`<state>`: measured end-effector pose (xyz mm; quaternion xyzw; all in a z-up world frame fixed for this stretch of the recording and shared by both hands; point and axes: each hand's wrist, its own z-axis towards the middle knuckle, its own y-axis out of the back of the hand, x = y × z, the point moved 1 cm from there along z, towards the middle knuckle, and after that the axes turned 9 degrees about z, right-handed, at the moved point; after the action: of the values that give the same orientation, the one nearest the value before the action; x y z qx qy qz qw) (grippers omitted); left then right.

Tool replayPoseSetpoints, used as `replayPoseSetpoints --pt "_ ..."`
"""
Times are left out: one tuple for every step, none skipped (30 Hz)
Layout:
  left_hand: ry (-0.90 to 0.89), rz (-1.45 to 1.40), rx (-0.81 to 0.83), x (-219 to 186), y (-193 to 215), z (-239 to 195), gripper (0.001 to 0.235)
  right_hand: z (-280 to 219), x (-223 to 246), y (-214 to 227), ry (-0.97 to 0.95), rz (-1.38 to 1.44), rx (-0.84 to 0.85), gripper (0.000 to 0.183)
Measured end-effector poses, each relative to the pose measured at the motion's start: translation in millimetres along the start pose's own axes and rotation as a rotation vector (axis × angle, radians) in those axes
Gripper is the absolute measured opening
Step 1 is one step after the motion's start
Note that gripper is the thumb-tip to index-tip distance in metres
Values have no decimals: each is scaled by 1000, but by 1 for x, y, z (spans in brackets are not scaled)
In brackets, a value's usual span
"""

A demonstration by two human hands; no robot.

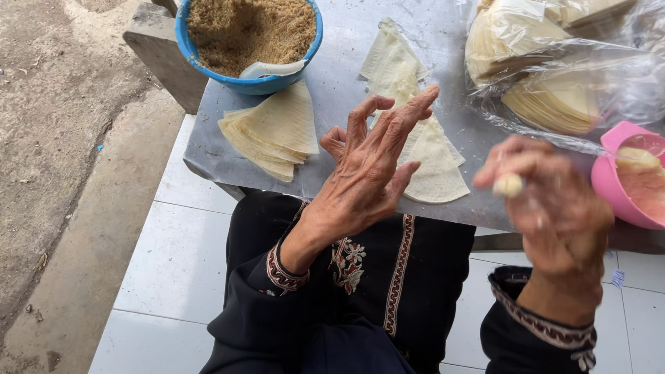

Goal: The person fills thin triangular wrappers with a brown granular mixture using a spoon, then folds and seals each wrapper into a small packet. The process is repeated multiple times with wrappers and filling arranged on a metal table.

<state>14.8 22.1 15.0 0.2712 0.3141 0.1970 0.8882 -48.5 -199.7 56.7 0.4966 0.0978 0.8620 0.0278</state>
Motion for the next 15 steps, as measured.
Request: replayPoseSetpoints --pt "9 -57 16 2 3 -1 94 -19 6 -6 78 178 115 20" --pt "17 -114 31 4 6 -2 91 -42 8 -19 29 139 237 15" --pt "22 -170 44 7 9 -3 88 -59 2 -33 -16 97 357 11" --pt "24 -167 43 8 9 -2 88 -64 -22 -54 -5 50 412 13" --pt "31 -168 48 9 8 -2 88 -70 -48 -80 -1 4 463 16" --pt "37 -169 52 9 8 -4 89 -72 -75 -99 -221 -57 429 16" --pt "23 -203 36 10 7 -5 87 -63 -105 -119 -108 -191 301 27" --pt "8 -239 20 10 7 -6 85 -53 -138 -136 -618 -433 426 32" --pt "3 -263 10 9 7 -5 84 -43 -157 -146 -384 -210 295 40" --pt "-3 -287 1 10 7 -4 83 -35 -174 -154 -354 -199 277 38" --pt "11 -292 -3 9 7 -5 82 -24 -188 -159 -373 -210 275 37" --pt "25 -297 -6 10 8 -4 82 -14 -196 -165 -377 -225 271 35" --pt "9 -313 -22 11 9 -4 81 -10 -200 -170 -377 -230 275 34" --pt "-7 -328 -39 11 9 -4 80 -6 -204 -174 -373 -232 277 32" --pt "-25 -347 -54 11 8 -3 80 -5 -202 -173 -368 -235 277 31"
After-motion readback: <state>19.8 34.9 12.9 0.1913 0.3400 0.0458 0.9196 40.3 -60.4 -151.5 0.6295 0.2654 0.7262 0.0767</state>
